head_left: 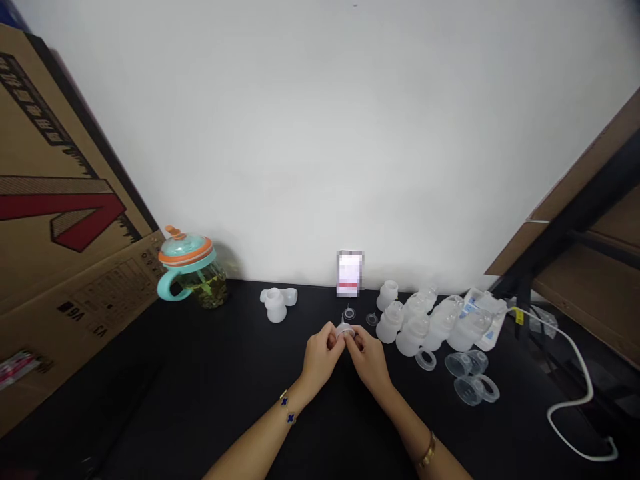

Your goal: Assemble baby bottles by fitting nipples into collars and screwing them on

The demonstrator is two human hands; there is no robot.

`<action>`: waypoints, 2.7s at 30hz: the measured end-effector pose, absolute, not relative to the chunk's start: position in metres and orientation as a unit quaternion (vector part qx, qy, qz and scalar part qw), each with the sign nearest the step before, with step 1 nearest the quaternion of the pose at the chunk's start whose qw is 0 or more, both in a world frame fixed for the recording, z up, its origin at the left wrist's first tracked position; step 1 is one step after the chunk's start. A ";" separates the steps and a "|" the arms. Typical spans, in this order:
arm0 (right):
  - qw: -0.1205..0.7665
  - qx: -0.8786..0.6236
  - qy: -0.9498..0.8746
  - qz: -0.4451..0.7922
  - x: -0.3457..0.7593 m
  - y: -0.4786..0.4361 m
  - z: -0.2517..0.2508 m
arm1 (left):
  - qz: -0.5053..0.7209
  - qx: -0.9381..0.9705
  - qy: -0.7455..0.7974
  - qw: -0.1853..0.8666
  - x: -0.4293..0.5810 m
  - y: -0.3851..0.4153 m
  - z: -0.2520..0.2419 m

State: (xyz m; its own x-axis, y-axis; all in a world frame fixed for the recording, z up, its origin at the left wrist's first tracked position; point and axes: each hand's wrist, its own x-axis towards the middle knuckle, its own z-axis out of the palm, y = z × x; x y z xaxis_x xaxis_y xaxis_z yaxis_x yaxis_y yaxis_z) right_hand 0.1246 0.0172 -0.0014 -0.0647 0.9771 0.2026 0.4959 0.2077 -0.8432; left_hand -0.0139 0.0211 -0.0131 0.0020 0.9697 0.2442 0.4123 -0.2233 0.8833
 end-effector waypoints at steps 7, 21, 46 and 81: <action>0.432 -0.528 -0.642 0.351 0.123 0.016 0.002 | 0.455 0.638 0.539 0.310 -0.014 0.020 -0.012; 0.446 -0.524 -0.635 0.351 0.123 0.016 0.001 | 0.454 0.631 0.547 0.310 -0.012 0.020 -0.009; 0.408 -0.581 -0.640 0.294 0.123 0.016 -0.005 | 0.370 0.658 0.604 0.257 -0.020 0.021 0.001; 0.363 -0.595 -0.682 0.222 0.123 0.015 -0.003 | 0.416 0.646 0.568 0.294 -0.018 0.024 -0.006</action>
